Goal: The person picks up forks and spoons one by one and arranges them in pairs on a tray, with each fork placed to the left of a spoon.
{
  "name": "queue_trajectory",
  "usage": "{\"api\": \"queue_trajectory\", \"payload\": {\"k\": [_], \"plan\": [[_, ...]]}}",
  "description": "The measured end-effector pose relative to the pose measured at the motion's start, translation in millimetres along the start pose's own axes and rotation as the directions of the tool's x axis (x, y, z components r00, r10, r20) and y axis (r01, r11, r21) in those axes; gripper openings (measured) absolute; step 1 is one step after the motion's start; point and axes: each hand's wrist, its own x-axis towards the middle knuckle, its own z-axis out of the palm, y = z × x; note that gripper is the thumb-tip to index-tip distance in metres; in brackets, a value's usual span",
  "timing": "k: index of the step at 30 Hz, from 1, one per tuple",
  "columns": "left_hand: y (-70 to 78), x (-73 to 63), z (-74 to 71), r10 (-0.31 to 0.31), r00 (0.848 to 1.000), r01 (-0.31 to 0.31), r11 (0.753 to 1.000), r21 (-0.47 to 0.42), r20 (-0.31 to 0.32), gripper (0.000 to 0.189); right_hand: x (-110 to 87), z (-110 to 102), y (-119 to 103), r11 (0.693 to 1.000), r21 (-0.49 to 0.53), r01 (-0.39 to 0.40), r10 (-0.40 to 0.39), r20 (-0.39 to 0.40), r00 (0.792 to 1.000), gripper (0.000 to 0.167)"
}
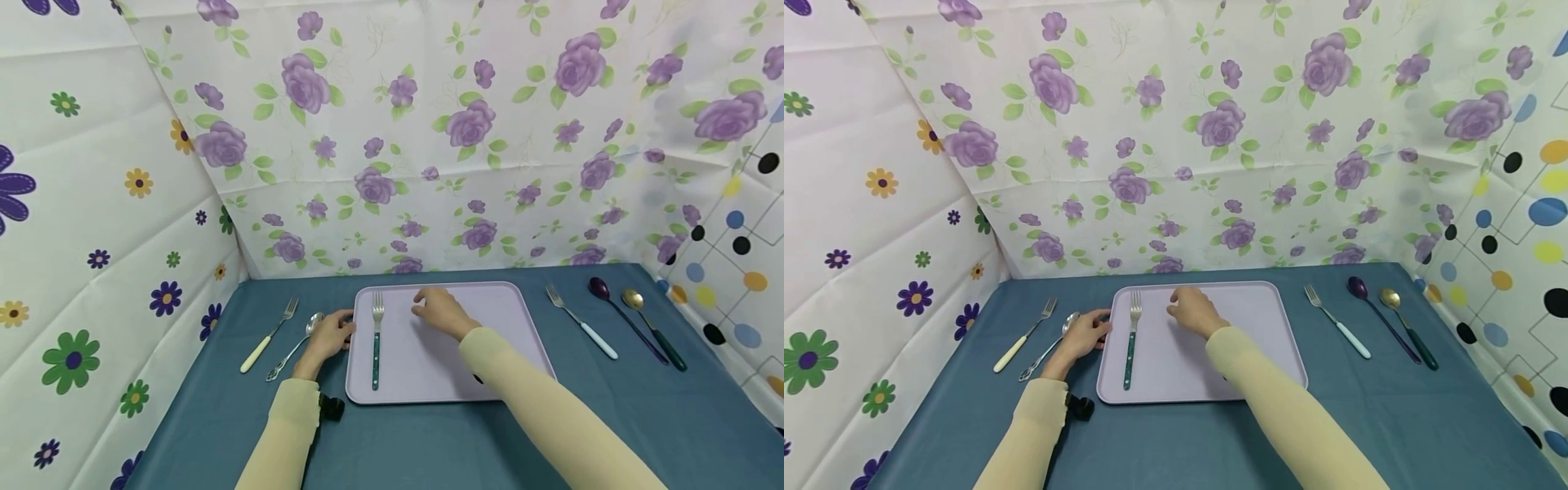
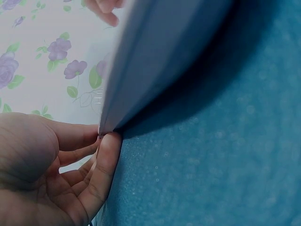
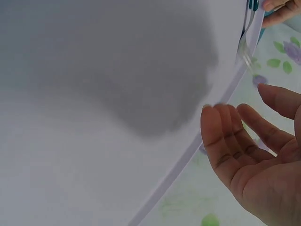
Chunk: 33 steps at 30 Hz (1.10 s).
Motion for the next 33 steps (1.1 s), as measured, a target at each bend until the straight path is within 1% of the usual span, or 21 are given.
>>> {"api": "queue_trajectory", "payload": {"k": [7, 14, 21, 28, 33], "plan": [[0.2, -0.5, -1.0, -0.002, 1.000, 0.002, 1.000, -0.005, 0.001, 0.042, -2.0, -15, 20, 1.000, 0.004, -0.020, 0.020, -0.019, 1.000, 0.031], [-1.3, 0.5, -1.2, -0.005, 1.000, 0.005, 1.000, -0.006, 0.005, 0.043, -5.5, -28, 33, 0.997, 0.057, -0.051, 0.051, -0.004, 0.999, 0.032], [1.5, -0.3, -1.3, -0.004, 1.000, 0.004, 1.000, -0.005, 0.006, 0.042, -6.5, -39, 45, 0.998, 0.045, -0.047, 0.049, -0.025, 0.999, 0.031], [0.4, 0.8, -0.1, -0.007, 1.000, 0.007, 1.000, -0.001, 0.004, 0.042, -10.4, -52, 58, 0.997, 0.048, -0.052, 0.054, -0.027, 0.998, 0.031], [0.6, 0.1, -0.6, -0.006, 1.000, 0.006, 1.000, -0.003, 0.001, 0.042, -13.1, -64, 65, 0.997, 0.051, -0.051, 0.052, -0.019, 0.998, 0.034]]}}
